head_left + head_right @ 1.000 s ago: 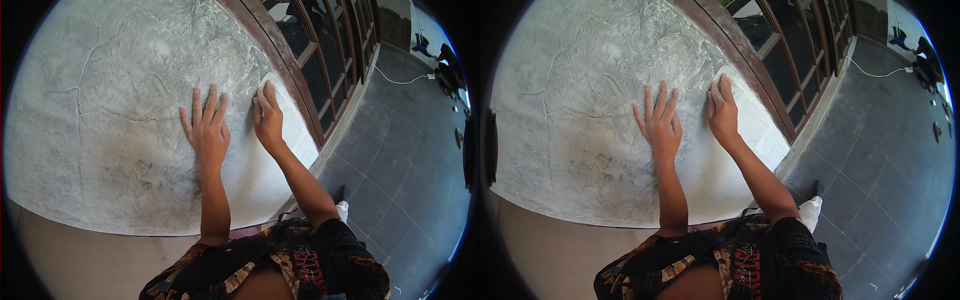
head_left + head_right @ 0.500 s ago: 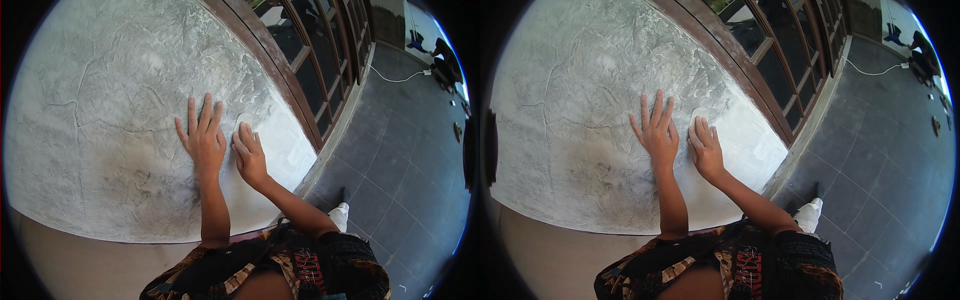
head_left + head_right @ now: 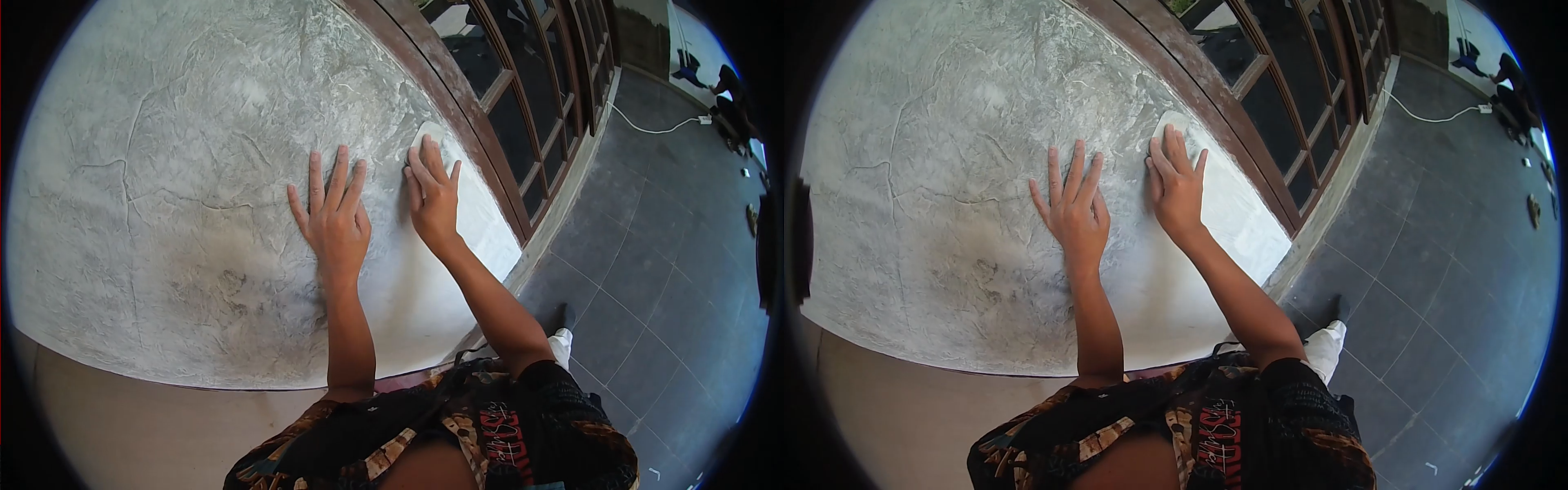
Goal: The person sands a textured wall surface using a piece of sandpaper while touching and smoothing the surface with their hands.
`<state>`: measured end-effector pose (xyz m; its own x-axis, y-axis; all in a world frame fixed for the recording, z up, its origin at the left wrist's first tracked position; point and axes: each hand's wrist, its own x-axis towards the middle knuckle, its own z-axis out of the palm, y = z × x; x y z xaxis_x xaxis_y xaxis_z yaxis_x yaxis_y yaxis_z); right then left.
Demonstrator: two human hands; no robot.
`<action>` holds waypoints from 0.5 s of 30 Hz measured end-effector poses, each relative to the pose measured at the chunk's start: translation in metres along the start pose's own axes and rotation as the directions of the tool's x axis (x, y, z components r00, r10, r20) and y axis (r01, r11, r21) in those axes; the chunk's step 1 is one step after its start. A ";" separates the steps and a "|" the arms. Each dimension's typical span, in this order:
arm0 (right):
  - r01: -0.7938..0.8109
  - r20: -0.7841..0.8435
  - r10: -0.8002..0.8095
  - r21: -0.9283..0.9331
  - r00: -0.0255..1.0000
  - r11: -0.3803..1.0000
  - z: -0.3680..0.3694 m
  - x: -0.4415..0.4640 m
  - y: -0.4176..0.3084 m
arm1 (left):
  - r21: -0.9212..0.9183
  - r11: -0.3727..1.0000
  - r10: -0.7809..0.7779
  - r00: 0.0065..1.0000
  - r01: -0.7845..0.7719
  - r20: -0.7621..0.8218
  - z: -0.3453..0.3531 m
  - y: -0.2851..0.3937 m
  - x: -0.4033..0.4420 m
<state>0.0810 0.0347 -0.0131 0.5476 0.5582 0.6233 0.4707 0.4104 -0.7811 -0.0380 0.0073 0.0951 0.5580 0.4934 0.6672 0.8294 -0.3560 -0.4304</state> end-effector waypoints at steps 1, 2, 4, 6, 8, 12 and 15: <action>0.026 0.010 -0.026 0.044 1.000 0.999 0.003 -0.005 -0.002 | -0.005 1.000 0.014 1.000 -0.014 -0.007 -0.001 -0.001 0.002; 0.054 0.012 -0.056 0.084 0.998 0.995 0.006 -0.013 -0.004 | -0.003 1.000 0.019 1.000 -0.019 -0.016 -0.001 -0.002 0.004; 0.121 0.154 -0.146 0.163 0.977 0.979 0.011 -0.064 -0.016 | -0.023 1.000 -0.001 1.000 0.001 0.008 -0.001 -0.001 0.002; 0.136 0.188 -0.164 0.152 0.968 0.979 0.005 -0.058 -0.023 | -0.030 1.000 -0.002 1.000 0.001 -0.013 0.002 0.000 0.004; 0.098 0.052 -0.101 0.070 0.993 0.993 0.004 -0.020 -0.014 | -0.024 1.000 -0.008 1.000 0.008 -0.002 0.001 -0.002 -0.001; 0.149 0.032 -0.152 0.083 0.988 0.985 0.003 -0.013 -0.016 | -0.015 1.000 0.004 1.000 -0.004 -0.001 -0.002 -0.002 0.001; 0.208 0.152 -0.233 0.163 0.961 0.964 0.015 -0.073 -0.023 | -0.030 1.000 0.001 1.000 -0.002 -0.021 0.004 -0.003 0.000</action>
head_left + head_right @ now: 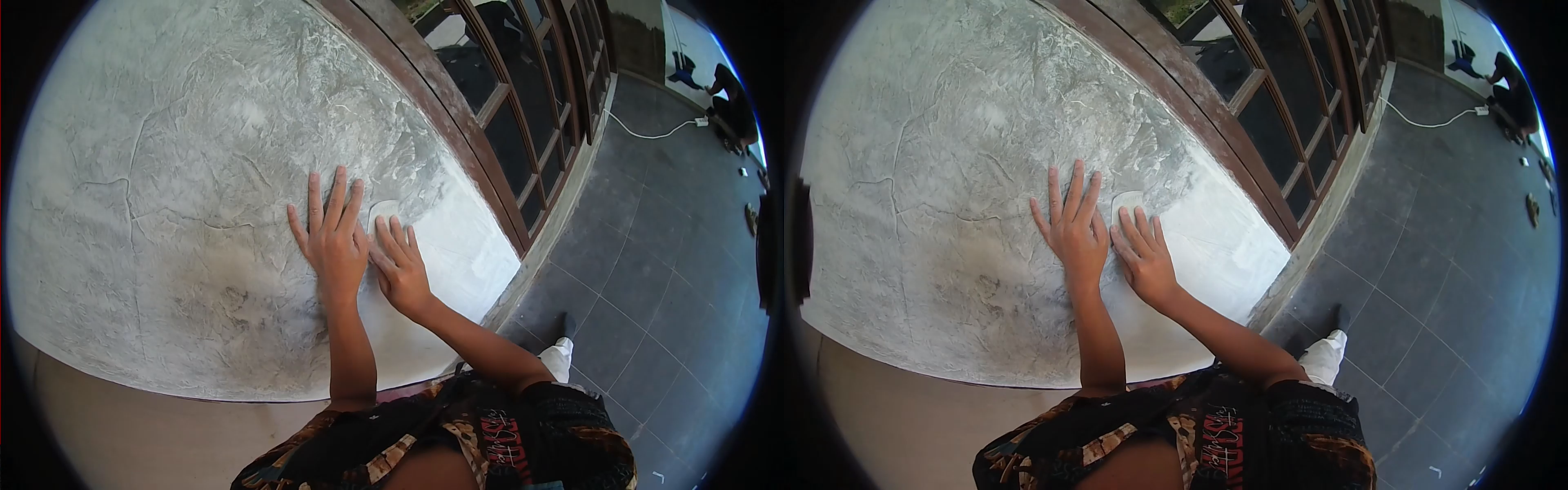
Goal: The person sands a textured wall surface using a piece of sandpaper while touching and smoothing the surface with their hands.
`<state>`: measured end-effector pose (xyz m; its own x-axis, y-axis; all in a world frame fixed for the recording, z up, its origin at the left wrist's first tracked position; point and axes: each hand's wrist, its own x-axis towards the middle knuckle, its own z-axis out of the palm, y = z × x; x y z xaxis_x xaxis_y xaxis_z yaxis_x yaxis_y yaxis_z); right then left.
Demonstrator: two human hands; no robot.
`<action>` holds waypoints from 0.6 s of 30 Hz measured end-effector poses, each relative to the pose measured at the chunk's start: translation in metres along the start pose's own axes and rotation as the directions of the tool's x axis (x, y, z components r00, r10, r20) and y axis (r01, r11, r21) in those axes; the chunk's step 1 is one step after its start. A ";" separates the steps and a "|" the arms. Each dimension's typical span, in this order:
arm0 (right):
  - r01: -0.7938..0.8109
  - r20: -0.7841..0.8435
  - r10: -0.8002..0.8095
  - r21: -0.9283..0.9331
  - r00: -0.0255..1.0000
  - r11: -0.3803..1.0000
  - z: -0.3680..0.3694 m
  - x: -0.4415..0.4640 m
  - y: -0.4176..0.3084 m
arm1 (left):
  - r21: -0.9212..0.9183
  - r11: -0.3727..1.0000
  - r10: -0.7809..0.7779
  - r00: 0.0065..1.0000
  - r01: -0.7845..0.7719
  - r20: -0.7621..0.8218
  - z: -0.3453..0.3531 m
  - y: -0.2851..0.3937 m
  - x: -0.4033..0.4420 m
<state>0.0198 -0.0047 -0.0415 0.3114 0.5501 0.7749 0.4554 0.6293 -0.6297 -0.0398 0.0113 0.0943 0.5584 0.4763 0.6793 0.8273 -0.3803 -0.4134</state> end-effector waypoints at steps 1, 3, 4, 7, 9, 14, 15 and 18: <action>0.006 0.010 -0.005 -0.017 1.000 1.000 0.001 -0.001 0.002 | 0.004 1.000 0.002 1.000 -0.002 -0.007 0.002 -0.001 -0.001; -0.065 -0.120 0.061 -0.037 0.991 0.997 -0.018 0.048 0.012 | 0.020 1.000 0.007 1.000 -0.007 0.015 -0.001 0.000 0.002; -0.116 -0.188 0.101 -0.073 0.977 0.991 -0.024 0.070 0.022 | 0.033 0.999 0.010 1.000 -0.011 0.020 -0.004 0.001 0.001; -0.037 -0.131 0.034 -0.022 0.991 0.999 -0.022 0.055 0.011 | -0.001 1.000 0.003 1.000 -0.003 0.027 -0.006 0.002 0.001; 0.003 0.024 -0.003 0.004 1.000 1.000 -0.001 -0.002 -0.002 | -0.017 1.000 -0.001 1.000 0.001 0.021 -0.005 0.000 -0.002; -0.073 -0.197 0.062 -0.049 0.978 0.996 -0.020 0.069 0.015 | 0.015 1.000 0.007 0.999 -0.008 0.048 -0.006 0.000 -0.002; -0.067 -0.213 0.050 -0.074 0.976 0.995 -0.023 0.076 0.017 | 0.000 1.000 0.011 0.999 -0.011 0.039 -0.006 0.000 -0.002; -0.028 -0.056 0.029 0.016 0.998 0.999 -0.004 0.018 0.001 | -0.025 1.000 0.015 1.000 -0.014 0.018 -0.004 -0.001 -0.001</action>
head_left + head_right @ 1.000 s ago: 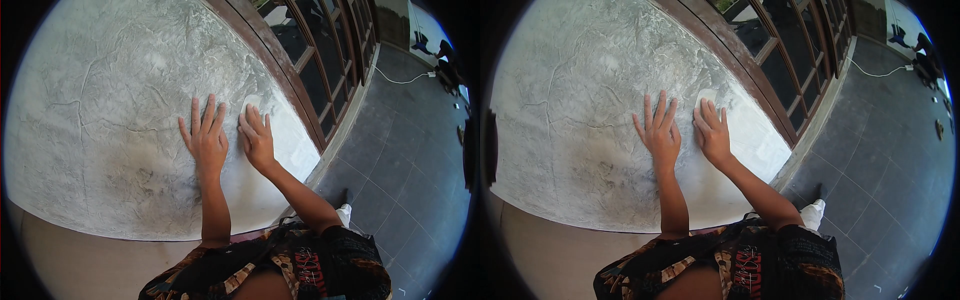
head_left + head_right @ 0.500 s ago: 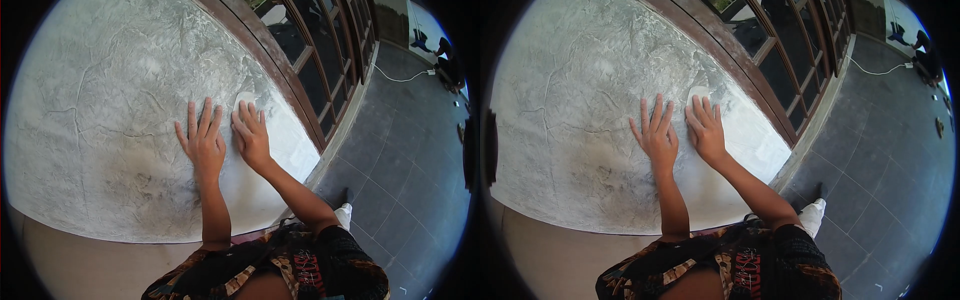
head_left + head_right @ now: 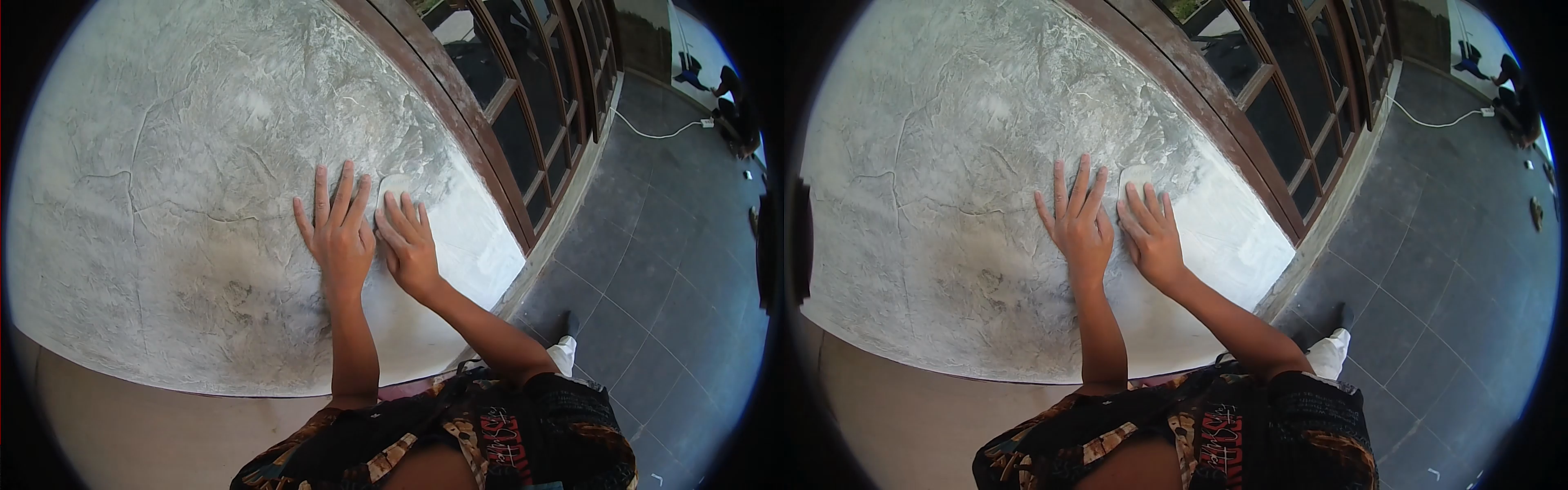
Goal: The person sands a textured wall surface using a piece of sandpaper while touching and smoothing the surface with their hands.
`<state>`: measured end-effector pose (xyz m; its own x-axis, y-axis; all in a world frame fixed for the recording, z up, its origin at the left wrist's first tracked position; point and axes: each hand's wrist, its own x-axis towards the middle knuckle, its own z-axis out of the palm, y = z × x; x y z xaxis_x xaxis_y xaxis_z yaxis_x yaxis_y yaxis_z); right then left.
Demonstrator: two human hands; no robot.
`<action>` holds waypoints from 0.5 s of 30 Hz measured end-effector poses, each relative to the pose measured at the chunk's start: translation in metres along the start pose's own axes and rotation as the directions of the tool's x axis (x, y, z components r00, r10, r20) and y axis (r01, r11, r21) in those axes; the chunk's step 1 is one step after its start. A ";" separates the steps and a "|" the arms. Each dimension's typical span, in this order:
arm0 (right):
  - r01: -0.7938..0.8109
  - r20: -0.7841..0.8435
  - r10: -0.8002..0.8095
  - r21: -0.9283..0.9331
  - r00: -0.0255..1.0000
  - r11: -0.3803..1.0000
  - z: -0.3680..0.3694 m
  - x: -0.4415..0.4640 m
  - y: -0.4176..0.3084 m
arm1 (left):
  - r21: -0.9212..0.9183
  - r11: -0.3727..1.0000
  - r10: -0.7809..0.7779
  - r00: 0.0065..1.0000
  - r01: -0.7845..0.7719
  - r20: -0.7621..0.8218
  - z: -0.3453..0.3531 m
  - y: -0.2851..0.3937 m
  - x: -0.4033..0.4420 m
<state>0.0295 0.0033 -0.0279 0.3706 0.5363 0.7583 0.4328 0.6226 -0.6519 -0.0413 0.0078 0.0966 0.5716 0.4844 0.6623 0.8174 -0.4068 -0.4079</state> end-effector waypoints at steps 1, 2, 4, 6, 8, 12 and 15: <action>0.011 0.088 -0.013 0.028 0.996 1.000 0.005 -0.027 -0.004 | -0.007 1.000 -0.006 1.000 0.006 0.002 0.001 0.000 0.001; 0.041 0.074 -0.040 -0.012 0.996 0.999 0.007 -0.024 0.001 | -0.011 1.000 -0.004 1.000 0.004 -0.005 0.003 0.001 0.004; 0.017 0.000 -0.017 -0.045 1.000 0.999 0.000 0.000 0.004 | 0.027 1.000 -0.013 1.000 0.012 0.006 0.001 0.001 0.001; -0.072 -0.156 0.060 -0.070 0.986 0.995 -0.011 0.052 0.015 | 0.021 1.000 -0.007 1.000 0.007 0.019 0.000 0.001 0.001; -0.062 -0.136 0.062 0.001 0.989 0.998 -0.010 0.049 0.011 | 0.011 1.000 0.004 1.000 -0.005 0.012 -0.003 0.001 0.002; 0.021 0.057 -0.021 0.001 0.998 1.000 0.005 -0.020 -0.010 | -0.029 0.999 -0.017 0.999 0.018 0.028 0.000 0.000 0.003; -0.053 -0.091 0.051 -0.020 0.995 0.998 -0.008 0.035 0.007 | -0.013 1.000 -0.012 0.999 0.013 0.044 -0.002 0.001 0.001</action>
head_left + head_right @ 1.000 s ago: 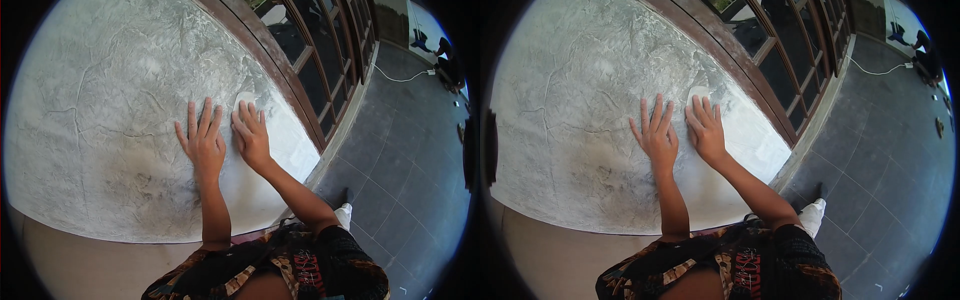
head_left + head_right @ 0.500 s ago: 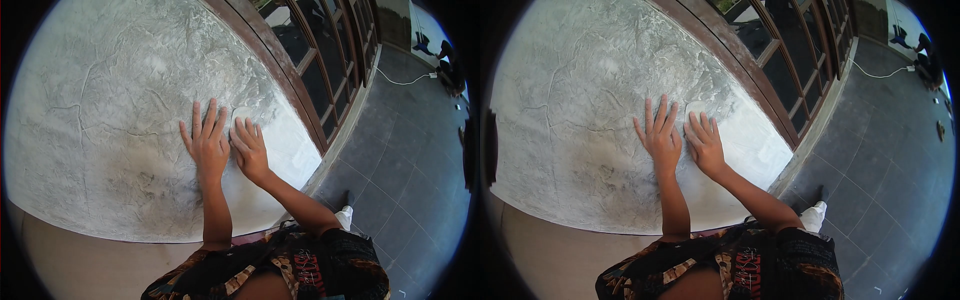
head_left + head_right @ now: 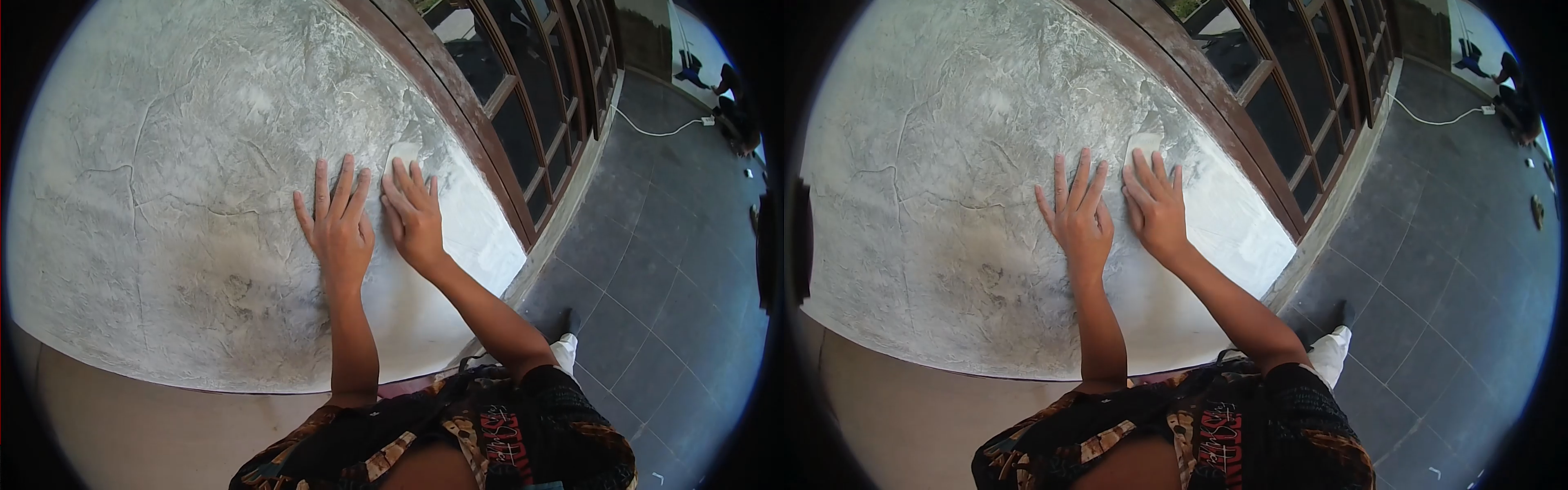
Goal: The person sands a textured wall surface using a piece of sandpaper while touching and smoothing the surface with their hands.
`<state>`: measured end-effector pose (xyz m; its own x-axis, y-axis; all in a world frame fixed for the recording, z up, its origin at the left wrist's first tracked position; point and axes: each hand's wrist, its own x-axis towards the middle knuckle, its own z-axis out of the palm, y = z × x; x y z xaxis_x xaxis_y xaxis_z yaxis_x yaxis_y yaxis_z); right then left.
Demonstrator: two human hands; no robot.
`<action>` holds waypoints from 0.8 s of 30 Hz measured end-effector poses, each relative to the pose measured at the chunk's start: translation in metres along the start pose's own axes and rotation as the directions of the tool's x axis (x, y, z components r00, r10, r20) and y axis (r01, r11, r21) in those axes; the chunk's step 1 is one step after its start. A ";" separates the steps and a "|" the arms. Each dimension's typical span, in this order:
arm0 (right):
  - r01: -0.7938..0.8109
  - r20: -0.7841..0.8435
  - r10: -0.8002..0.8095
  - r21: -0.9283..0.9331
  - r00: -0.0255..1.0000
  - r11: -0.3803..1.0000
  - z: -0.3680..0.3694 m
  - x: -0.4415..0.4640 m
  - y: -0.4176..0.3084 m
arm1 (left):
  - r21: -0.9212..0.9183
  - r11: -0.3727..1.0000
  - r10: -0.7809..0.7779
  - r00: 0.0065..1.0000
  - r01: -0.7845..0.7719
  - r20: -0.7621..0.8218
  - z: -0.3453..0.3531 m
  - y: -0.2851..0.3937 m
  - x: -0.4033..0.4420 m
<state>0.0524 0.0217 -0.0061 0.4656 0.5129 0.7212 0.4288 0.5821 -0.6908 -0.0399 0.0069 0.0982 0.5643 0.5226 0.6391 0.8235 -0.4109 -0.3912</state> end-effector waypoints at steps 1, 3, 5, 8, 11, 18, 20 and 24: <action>-0.042 -0.062 0.040 -0.029 0.997 0.999 -0.003 0.019 0.007 | 0.005 1.000 0.006 1.000 -0.006 -0.007 -0.001 0.000 0.001; -0.015 -0.015 0.015 -0.009 1.000 1.000 -0.003 0.010 0.003 | 0.004 1.000 0.007 1.000 -0.007 0.005 -0.004 -0.001 0.000; -0.004 0.111 -0.002 0.046 0.994 0.999 0.003 -0.045 -0.007 | -0.006 1.000 0.006 1.000 -0.006 0.003 -0.002 0.000 0.000; 0.050 0.153 -0.047 -0.013 0.987 0.999 0.001 -0.051 0.004 | 0.027 1.000 0.006 1.000 -0.006 0.000 0.003 -0.001 -0.001; -0.022 -0.047 0.019 -0.058 0.999 0.998 -0.008 0.017 0.018 | 0.055 0.998 0.013 1.000 -0.013 0.001 -0.003 0.002 -0.002; 0.045 0.159 -0.041 -0.021 0.986 0.999 -0.003 -0.042 0.003 | 0.040 0.999 0.000 1.000 0.000 0.011 0.001 0.001 0.002; -0.052 0.016 0.053 -0.048 0.998 0.997 -0.013 0.013 0.011 | 0.052 0.999 -0.009 1.000 0.007 0.027 -0.001 0.001 -0.002; -0.025 0.092 0.024 0.015 0.996 1.000 -0.006 -0.027 0.000 | 0.054 0.998 0.014 1.000 -0.014 -0.004 0.000 0.000 0.000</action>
<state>0.0445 0.0043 -0.0255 0.4028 0.5821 0.7063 0.4052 0.5786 -0.7079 -0.0401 0.0064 0.0981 0.5759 0.5139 0.6358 0.8174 -0.3773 -0.4354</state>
